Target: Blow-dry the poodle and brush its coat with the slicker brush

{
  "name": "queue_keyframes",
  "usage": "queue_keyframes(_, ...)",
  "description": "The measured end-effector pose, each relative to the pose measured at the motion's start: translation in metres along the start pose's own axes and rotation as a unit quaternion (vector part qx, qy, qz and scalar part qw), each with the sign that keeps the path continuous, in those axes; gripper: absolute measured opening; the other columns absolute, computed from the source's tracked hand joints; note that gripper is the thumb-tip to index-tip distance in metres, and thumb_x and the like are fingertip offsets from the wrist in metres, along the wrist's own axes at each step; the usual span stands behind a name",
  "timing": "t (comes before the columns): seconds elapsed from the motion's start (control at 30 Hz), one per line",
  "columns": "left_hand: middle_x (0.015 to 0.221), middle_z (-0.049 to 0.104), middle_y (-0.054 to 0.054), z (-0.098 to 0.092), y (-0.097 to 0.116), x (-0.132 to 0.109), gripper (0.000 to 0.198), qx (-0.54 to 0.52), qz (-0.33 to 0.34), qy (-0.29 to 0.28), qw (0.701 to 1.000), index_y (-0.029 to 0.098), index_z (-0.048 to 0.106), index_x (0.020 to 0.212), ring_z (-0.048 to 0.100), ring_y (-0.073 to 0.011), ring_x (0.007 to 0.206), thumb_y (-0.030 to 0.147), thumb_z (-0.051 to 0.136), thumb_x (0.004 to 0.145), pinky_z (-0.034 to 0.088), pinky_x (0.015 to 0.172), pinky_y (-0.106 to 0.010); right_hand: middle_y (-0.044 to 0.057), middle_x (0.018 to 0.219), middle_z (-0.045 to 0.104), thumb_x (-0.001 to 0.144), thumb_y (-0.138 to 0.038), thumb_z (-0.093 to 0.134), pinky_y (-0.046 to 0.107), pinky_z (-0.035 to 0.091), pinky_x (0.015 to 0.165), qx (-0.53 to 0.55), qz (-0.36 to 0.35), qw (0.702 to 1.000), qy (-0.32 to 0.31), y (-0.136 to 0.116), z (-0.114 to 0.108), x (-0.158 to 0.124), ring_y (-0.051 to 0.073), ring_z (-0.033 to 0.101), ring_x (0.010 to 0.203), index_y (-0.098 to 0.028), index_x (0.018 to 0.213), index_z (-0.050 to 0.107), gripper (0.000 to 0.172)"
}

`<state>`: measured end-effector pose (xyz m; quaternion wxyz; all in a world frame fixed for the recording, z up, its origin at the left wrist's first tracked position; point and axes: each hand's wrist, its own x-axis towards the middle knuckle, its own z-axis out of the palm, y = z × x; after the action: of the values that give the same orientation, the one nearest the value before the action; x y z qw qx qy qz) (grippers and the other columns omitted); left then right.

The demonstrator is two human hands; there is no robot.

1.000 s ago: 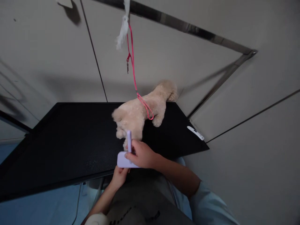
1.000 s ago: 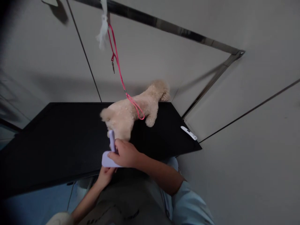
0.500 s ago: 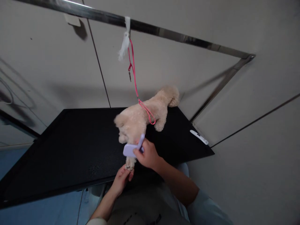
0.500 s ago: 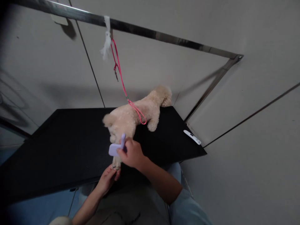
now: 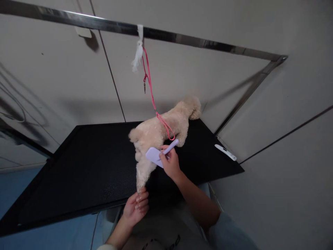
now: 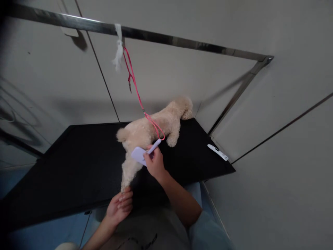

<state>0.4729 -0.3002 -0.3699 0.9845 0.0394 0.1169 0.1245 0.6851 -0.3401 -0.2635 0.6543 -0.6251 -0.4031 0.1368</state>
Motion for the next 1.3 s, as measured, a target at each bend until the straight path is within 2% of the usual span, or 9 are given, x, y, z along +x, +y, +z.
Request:
queue_keyframes(0.13, 0.062, 0.036, 0.013, 0.002, -0.001, -0.007, 0.034, -0.098, -0.011, -0.01, 0.995, 0.021, 0.047, 0.087, 0.025, -0.0012, 0.043, 0.008, 0.077, 0.09, 0.028, 0.046, -0.011, 0.007, 0.106, 0.076, 0.086, -0.032, 0.073, 0.038, 0.063, 0.09, 0.041, -0.012, 0.99, -0.137, 0.006, 0.002, -0.009, 0.022, 0.074, 0.097, -0.024, 0.111, 0.066, 0.027)
queue_keyframes(0.27, 0.056, 0.033, 0.013, -0.001, 0.001, -0.012, 0.03, -0.108, 0.005, 0.003, 0.994, 0.023, 0.043, 0.085, 0.013, -0.0025, 0.04, 0.008, 0.066, 0.097, 0.023, 0.042, -0.01, 0.008, 0.11, 0.073, 0.088, -0.038, 0.071, 0.043, 0.062, 0.098, 0.077, -0.013, 0.996, 0.041, 0.011, 0.003, -0.014, 0.024, 0.073, 0.104, -0.026, 0.105, 0.059, 0.024)
queue_keyframes(0.4, 0.053, 0.023, 0.014, -0.003, 0.003, -0.016, 0.037, -0.066, 0.025, 0.014, 0.997, 0.023, 0.036, 0.079, -0.001, -0.0027, 0.043, 0.013, 0.066, 0.1, 0.013, 0.038, -0.008, 0.007, 0.105, 0.074, 0.087, -0.048, 0.076, 0.043, 0.064, 0.094, 0.113, -0.001, 0.99, -0.087, 0.018, 0.008, -0.024, 0.024, 0.075, 0.099, -0.027, 0.106, 0.061, 0.032)
queue_keyframes(0.53, 0.052, 0.021, 0.013, 0.001, 0.005, -0.017, 0.042, -0.023, 0.03, 0.044, 0.998, 0.023, 0.032, 0.076, -0.005, -0.0028, 0.043, 0.016, 0.065, 0.101, 0.01, 0.037, -0.008, 0.01, 0.115, 0.073, 0.088, -0.056, 0.072, 0.047, 0.062, 0.098, 0.121, 0.016, 0.991, 0.046, 0.025, 0.014, -0.031, 0.026, 0.074, 0.104, -0.028, 0.107, 0.056, 0.038)
queue_keyframes(0.7, 0.049, 0.025, 0.013, 0.003, 0.007, -0.021, 0.043, -0.062, 0.038, 0.068, 0.995, 0.022, 0.034, 0.073, -0.002, -0.0011, 0.04, 0.015, 0.067, 0.1, 0.012, 0.035, -0.007, 0.007, 0.1, 0.073, 0.087, -0.053, 0.075, 0.043, 0.063, 0.091, 0.139, 0.012, 0.987, -0.076, 0.027, 0.015, -0.028, 0.025, 0.073, 0.095, -0.027, 0.102, 0.06, 0.034)
queue_keyframes(0.83, 0.049, 0.024, 0.014, -0.003, 0.009, -0.024, 0.042, -0.091, 0.012, 0.047, 0.995, 0.022, 0.038, 0.074, -0.001, -0.0001, 0.039, 0.014, 0.073, 0.096, 0.01, 0.034, -0.006, 0.008, 0.106, 0.071, 0.091, -0.056, 0.068, 0.045, 0.061, 0.095, 0.117, -0.007, 0.988, 0.101, 0.026, 0.008, -0.019, 0.025, 0.071, 0.1, -0.026, 0.105, 0.057, 0.034)
queue_keyframes(1.0, 0.049, 0.022, 0.015, -0.012, 0.013, -0.026, 0.041, -0.092, -0.001, 0.021, 0.996, 0.021, 0.039, 0.073, -0.004, 0.0004, 0.039, 0.014, 0.072, 0.096, 0.007, 0.034, -0.006, 0.006, 0.099, 0.073, 0.088, -0.051, 0.074, 0.04, 0.062, 0.088, 0.127, 0.021, 0.989, -0.078, 0.024, 0.012, -0.025, 0.023, 0.072, 0.092, -0.027, 0.103, 0.061, 0.032)
queue_keyframes(1.13, 0.049, 0.023, 0.014, -0.017, 0.012, -0.027, 0.038, -0.069, -0.002, 0.031, 0.997, 0.022, 0.039, 0.074, -0.005, -0.0007, 0.041, 0.015, 0.068, 0.097, 0.007, 0.035, -0.008, 0.008, 0.107, 0.073, 0.089, -0.049, 0.072, 0.043, 0.061, 0.095, 0.107, 0.008, 0.99, 0.093, 0.022, 0.011, -0.022, 0.025, 0.071, 0.101, -0.027, 0.102, 0.058, 0.03)
queue_keyframes(1.3, 0.051, 0.019, 0.015, -0.018, 0.012, -0.022, 0.044, -0.027, -0.028, -0.03, 0.999, 0.022, 0.035, 0.074, -0.003, -0.0011, 0.041, 0.018, 0.074, 0.095, 0.014, 0.037, -0.011, 0.004, 0.096, 0.075, 0.085, -0.041, 0.078, 0.036, 0.063, 0.082, 0.066, 0.028, 0.989, -0.129, 0.018, 0.009, -0.018, 0.022, 0.073, 0.089, -0.026, 0.099, 0.064, 0.025)
